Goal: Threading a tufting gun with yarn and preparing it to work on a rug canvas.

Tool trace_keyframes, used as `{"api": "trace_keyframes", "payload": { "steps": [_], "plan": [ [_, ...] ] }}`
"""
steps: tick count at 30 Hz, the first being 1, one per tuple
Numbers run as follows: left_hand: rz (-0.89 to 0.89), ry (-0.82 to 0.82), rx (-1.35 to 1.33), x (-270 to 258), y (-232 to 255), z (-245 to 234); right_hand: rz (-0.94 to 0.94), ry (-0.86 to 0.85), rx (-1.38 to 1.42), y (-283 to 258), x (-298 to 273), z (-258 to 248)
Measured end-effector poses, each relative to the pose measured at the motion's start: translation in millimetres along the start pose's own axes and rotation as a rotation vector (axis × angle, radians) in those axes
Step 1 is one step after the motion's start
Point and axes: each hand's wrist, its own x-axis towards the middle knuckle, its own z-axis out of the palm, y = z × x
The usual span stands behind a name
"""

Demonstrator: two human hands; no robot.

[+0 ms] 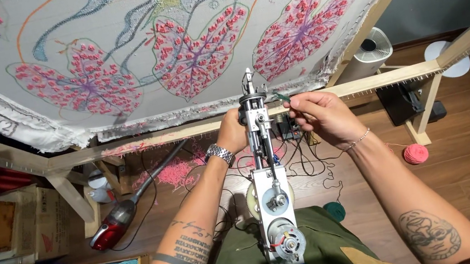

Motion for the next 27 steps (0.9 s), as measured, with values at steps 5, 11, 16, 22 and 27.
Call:
{"api": "trace_keyframes", "payload": {
  "steps": [5,11,16,22,27],
  "plan": [
    [-0.031,0.019,-0.079,-6,-9,0,-0.06,0.034,0.084,3,-5,27],
    [-0.071,0.022,-0.165,-7,-53,3,-0.068,0.07,0.099,9,-5,43],
    [-0.133,-0.042,-0.152,-13,-5,-10,-0.191,0.132,0.017,38,15,31],
    [-0.15,-0.168,-0.278,-5,5,-16,-0.115,0.207,0.03,52,35,41],
    [-0.178,-0.174,-0.223,-1,-1,-24,-0.061,0.184,0.207,68,47,45]
  ]
}}
